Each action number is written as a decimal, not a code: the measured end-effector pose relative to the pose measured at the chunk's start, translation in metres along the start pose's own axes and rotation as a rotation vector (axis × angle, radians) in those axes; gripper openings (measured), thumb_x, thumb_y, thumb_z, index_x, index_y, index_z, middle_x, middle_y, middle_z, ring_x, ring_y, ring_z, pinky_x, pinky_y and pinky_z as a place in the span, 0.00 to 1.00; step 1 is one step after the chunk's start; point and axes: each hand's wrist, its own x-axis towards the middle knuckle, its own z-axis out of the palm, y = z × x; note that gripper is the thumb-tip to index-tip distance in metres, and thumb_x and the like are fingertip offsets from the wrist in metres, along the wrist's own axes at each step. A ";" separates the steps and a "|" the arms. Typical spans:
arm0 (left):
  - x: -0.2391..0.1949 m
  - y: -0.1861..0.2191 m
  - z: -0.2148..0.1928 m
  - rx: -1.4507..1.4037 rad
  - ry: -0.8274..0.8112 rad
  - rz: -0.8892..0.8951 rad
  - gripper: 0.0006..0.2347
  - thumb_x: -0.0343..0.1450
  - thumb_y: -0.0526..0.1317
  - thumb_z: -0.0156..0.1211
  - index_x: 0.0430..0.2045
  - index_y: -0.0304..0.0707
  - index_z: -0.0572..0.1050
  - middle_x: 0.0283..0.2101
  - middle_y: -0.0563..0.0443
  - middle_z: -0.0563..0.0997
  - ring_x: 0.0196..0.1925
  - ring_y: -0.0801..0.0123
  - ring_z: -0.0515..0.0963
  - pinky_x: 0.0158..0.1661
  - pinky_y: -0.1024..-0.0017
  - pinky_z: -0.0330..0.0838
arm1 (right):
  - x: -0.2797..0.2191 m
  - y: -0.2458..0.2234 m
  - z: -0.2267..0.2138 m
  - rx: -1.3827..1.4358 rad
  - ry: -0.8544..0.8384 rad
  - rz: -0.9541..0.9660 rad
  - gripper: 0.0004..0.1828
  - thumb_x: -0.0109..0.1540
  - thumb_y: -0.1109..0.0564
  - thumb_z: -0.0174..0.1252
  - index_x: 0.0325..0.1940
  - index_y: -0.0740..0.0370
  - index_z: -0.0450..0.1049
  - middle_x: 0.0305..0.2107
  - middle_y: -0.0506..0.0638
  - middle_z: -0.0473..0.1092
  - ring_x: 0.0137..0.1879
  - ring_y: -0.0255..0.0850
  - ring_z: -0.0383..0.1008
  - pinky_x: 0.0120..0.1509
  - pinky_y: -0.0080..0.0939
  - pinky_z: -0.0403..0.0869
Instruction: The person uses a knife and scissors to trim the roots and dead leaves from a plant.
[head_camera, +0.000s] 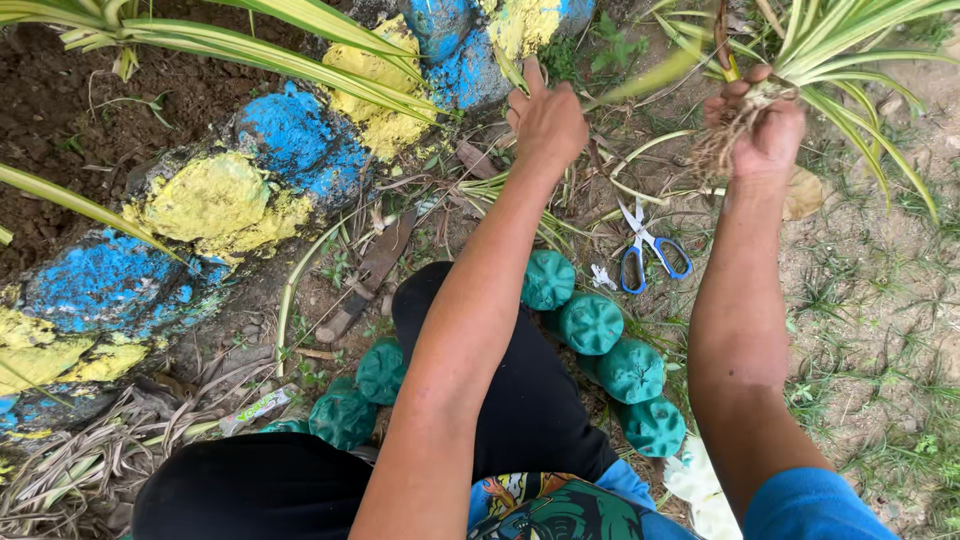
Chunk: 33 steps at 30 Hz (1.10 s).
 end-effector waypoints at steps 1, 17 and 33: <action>-0.008 0.003 0.004 0.320 -0.012 -0.005 0.11 0.67 0.41 0.58 0.43 0.46 0.72 0.74 0.24 0.56 0.58 0.52 0.73 0.56 0.59 0.69 | 0.001 0.008 0.006 -0.052 0.046 -0.060 0.12 0.71 0.63 0.39 0.51 0.63 0.68 0.38 0.52 0.71 0.41 0.43 0.71 0.51 0.52 0.72; -0.054 0.082 -0.002 -0.675 -0.259 0.049 0.16 0.77 0.47 0.53 0.32 0.34 0.82 0.34 0.38 0.86 0.36 0.52 0.85 0.45 0.57 0.76 | 0.049 0.011 0.014 -0.031 0.247 -0.556 0.11 0.71 0.58 0.35 0.43 0.66 0.62 0.28 0.59 0.66 0.30 0.46 0.70 0.33 0.50 0.75; -0.030 0.054 -0.040 -0.045 -0.110 0.109 0.43 0.62 0.58 0.69 0.66 0.32 0.55 0.70 0.21 0.55 0.70 0.23 0.53 0.62 0.27 0.45 | -0.039 0.031 0.046 -0.334 -0.059 -0.011 0.07 0.78 0.58 0.45 0.57 0.60 0.67 0.32 0.54 0.69 0.28 0.40 0.67 0.33 0.39 0.69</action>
